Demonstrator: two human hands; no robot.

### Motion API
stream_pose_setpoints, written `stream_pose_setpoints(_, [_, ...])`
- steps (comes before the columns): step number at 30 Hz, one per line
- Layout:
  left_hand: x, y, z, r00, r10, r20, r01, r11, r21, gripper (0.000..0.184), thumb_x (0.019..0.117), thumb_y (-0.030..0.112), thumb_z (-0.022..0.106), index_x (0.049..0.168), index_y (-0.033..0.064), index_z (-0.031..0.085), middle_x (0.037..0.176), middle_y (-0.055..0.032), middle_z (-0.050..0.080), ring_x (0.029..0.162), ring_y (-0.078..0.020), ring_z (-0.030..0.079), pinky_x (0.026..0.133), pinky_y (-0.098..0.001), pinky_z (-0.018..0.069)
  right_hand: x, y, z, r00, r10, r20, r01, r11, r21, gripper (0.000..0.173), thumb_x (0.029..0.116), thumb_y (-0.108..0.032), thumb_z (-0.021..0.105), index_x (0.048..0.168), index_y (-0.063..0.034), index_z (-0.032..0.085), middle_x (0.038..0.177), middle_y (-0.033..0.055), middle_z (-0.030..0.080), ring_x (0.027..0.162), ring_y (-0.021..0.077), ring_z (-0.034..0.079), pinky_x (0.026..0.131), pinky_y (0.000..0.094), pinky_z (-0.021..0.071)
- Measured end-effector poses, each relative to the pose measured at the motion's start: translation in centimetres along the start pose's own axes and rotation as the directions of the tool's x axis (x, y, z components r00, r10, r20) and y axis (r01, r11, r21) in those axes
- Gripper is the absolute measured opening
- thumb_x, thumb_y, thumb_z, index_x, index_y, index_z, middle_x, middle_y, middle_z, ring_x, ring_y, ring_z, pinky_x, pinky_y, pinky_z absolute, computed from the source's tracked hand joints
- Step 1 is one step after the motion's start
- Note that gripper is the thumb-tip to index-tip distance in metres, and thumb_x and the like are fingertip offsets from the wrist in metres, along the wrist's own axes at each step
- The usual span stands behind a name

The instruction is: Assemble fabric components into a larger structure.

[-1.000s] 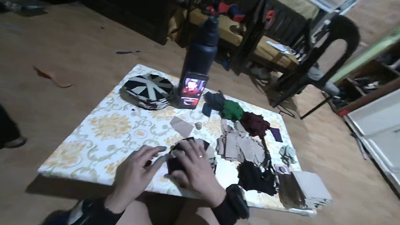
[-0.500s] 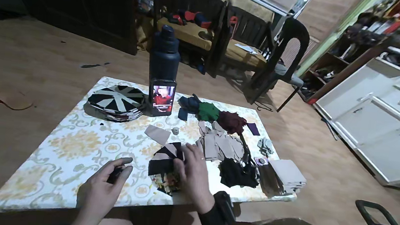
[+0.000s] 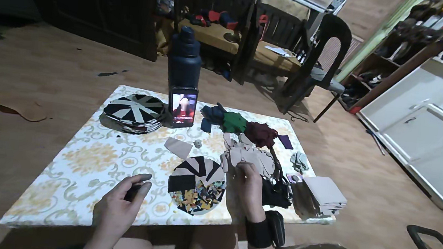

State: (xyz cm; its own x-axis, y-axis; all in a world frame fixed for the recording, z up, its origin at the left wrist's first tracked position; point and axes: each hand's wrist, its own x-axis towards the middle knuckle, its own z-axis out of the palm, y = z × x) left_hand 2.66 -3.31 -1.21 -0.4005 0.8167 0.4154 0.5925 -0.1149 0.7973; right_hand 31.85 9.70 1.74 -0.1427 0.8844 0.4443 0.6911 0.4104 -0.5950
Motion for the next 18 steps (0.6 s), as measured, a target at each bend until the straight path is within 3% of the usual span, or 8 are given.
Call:
stream_pose_setpoints(3, [0.0, 0.0, 0.1, 0.999, 0.041, -0.034, -0.042, 0.999, -0.022, 0.033, 0.0952, 0.029, 0.064, 0.114, 0.0032, 0.072, 0.097, -0.0065, 0.068, 0.074, -0.0015, 0.06, 0.065, -0.0168, 0.0501, -0.2, -0.4, -0.2, 0.99, -0.085, -0.115, 0.093, 0.993, 0.07, 0.017, 0.0975, -0.008, 0.063, 0.104, 0.0043, 0.073, 0.112, 0.0199, 0.071, 0.099, 0.0274, 0.071, 0.088, 0.0377, 0.0594])
stream_pose_setpoints(6, [-0.7, 1.8, 0.3, 0.984, 0.175, -0.037, -0.177, 0.981, -0.073, 0.028, 0.0908, 0.025, 0.072, 0.105, 0.0021, 0.076, 0.104, -0.0121, 0.069, 0.075, -0.0036, 0.061, 0.064, -0.0167, 0.0513, -1.1, -2.7, -0.1, 0.988, -0.118, -0.104, 0.146, 0.933, 0.329, 0.02, 0.0997, -0.011, 0.059, 0.106, 0.0042, 0.071, 0.102, 0.0129, 0.072, 0.093, 0.013, 0.071, 0.083, 0.0265, 0.0598])
stream_pose_setpoints(8, [-1.6, 3.5, 0.5, 0.965, 0.262, -0.014, -0.261, 0.955, -0.141, 0.025, 0.0901, 0.025, 0.076, 0.105, 0.0054, 0.077, 0.111, -0.0113, 0.069, 0.082, -0.0005, 0.064, 0.067, -0.0124, 0.0539, -2.4, -5.3, 0.2, 0.996, -0.089, -0.028, 0.089, 0.8, 0.593, 0.018, 0.0998, -0.008, 0.057, 0.105, 0.0043, 0.069, 0.096, 0.006, 0.071, 0.087, 0.0061, 0.069, 0.08, 0.0232, 0.059])
stream_pose_setpoints(11, [-2.6, 5.7, 1.0, 0.942, 0.33, 0.06, -0.314, 0.931, -0.183, 0.044, 0.0868, 0.031, 0.08, 0.122, 0.0058, 0.073, 0.132, -0.0165, 0.064, 0.093, -0.0047, 0.066, 0.073, -0.0163, 0.0551, -4.4, -8.9, 1.1, 0.991, -0.044, 0.13, -0.085, 0.548, 0.832, 0.012, 0.1, -0.004, 0.055, 0.102, 0.0, 0.066, 0.089, -0.0014, 0.069, 0.08, 0.0025, 0.065, 0.076, 0.0217, 0.0568])
stream_pose_setpoints(13, [-2.8, 6.1, 1.5, 0.935, 0.352, 0.051, -0.344, 0.931, -0.125, 0.051, 0.084, 0.035, 0.083, 0.124, 0.0053, 0.07, 0.137, -0.02, 0.06, 0.092, -0.0085, 0.069, 0.073, -0.0203, 0.0575, -5.4, -10.3, 1.9, 0.978, -0.043, 0.205, -0.166, 0.44, 0.883, 0.011, 0.1003, -0.005, 0.056, 0.1, -0.0027, 0.067, 0.089, -0.0022, 0.068, 0.078, 0.0025, 0.064, 0.073, 0.0214, 0.0555])
stream_pose_setpoints(16, [-3.0, 5.6, 1.7, 0.93, 0.367, 0.002, -0.366, 0.927, -0.082, 0.045, 0.0829, 0.023, 0.082, 0.121, 0.0025, 0.069, 0.132, -0.0211, 0.06, 0.095, -0.0096, 0.069, 0.079, -0.0189, 0.058, -6.3, -11.5, 2.7, 0.972, -0.041, 0.231, -0.198, 0.383, 0.902, 0.011, 0.0999, -0.005, 0.057, 0.1, -0.0027, 0.067, 0.091, -0.0006, 0.069, 0.082, 0.0036, 0.065, 0.075, 0.0222, 0.0568])
stream_pose_setpoints(18, [-3.1, 5.3, 1.4, 0.939, 0.343, -0.011, -0.342, 0.935, -0.096, 0.036, 0.0852, 0.016, 0.078, 0.117, 0.0004, 0.071, 0.123, -0.0172, 0.065, 0.099, -0.008, 0.068, 0.082, -0.0168, 0.0571, -6.6, -11.6, 3.1, 0.97, -0.042, 0.238, -0.203, 0.389, 0.899, 0.012, 0.0999, -0.004, 0.056, 0.101, -0.0018, 0.067, 0.093, 0.0007, 0.07, 0.084, 0.0052, 0.067, 0.079, 0.0238, 0.0577])
